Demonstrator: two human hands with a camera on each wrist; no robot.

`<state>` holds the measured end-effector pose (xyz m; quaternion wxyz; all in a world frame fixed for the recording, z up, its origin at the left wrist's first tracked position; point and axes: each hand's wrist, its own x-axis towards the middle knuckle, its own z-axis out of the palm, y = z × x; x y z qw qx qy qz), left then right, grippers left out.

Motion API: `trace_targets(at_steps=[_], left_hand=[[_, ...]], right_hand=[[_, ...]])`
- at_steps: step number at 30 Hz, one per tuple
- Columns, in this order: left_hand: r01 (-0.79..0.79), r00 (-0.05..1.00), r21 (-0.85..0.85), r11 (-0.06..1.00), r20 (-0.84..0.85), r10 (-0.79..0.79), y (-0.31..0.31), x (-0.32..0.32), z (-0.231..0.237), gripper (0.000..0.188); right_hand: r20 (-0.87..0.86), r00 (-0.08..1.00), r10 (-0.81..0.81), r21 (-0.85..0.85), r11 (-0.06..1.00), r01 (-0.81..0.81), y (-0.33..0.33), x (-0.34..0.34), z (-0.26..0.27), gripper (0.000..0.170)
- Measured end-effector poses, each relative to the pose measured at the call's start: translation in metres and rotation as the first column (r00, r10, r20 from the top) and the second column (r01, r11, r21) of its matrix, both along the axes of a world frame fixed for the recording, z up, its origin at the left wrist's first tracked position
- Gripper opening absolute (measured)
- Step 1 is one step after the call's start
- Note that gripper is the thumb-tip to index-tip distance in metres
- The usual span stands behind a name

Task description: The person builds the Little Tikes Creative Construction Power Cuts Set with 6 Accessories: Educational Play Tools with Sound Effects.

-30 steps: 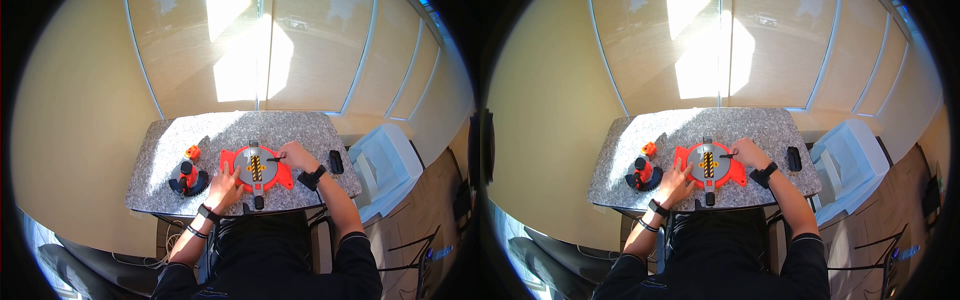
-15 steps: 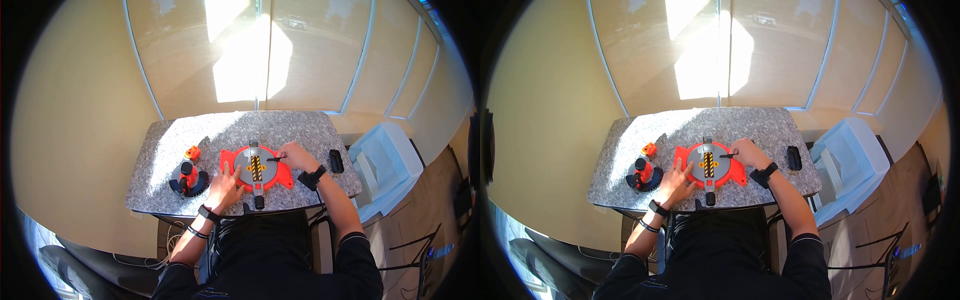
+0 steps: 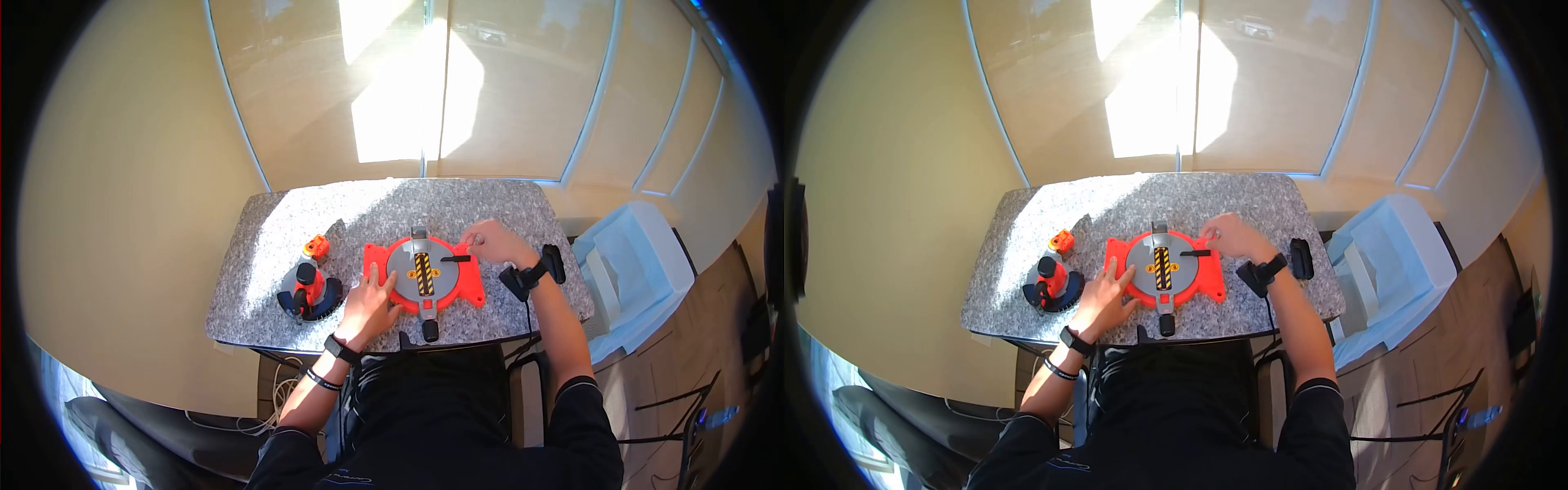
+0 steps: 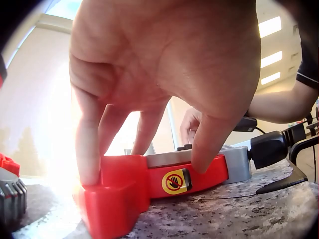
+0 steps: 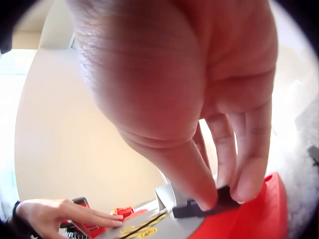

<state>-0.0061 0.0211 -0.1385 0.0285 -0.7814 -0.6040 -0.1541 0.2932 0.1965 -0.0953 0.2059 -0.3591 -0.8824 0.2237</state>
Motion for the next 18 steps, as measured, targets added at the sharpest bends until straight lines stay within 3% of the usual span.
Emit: trace_targets(at_steps=[5, 8, 10, 14, 16, 18], left_hand=[[-0.001, 1.000, -0.011, 1.000, 0.010, 0.001, 0.000, 0.002, 0.001, 0.074], [-0.002, 1.000, -0.002, 1.000, 0.020, 0.002, 0.000, 0.002, 0.000, 0.072], [-0.008, 1.000, -0.005, 1.000, 0.023, 0.008, 0.001, 0.002, 0.000, 0.071], [-0.011, 1.000, -0.027, 1.000, 0.028, 0.011, 0.001, 0.002, 0.003, 0.070], [-0.009, 0.999, -0.028, 1.000, 0.035, 0.010, 0.001, 0.002, 0.002, 0.068], [-0.004, 0.999, -0.020, 1.000, 0.037, 0.005, 0.002, 0.001, 0.001, 0.068]], right_hand=[[0.026, 0.983, -0.179, -0.023, 0.983, 0.180, 0.017, 0.015, 0.015, 0.024], [0.092, 0.974, -0.207, 0.070, 0.977, 0.201, 0.039, 0.026, -0.006, 0.023], [0.158, 0.937, -0.313, 0.141, 0.946, 0.292, 0.047, 0.031, -0.022, 0.022], [0.201, 0.906, -0.373, 0.087, 0.928, 0.363, 0.053, 0.032, -0.035, 0.023], [0.239, 0.854, -0.461, 0.017, 0.882, 0.471, 0.053, 0.030, -0.039, 0.024], [0.209, 0.867, -0.452, 0.042, 0.890, 0.454, 0.060, 0.033, -0.052, 0.026]])
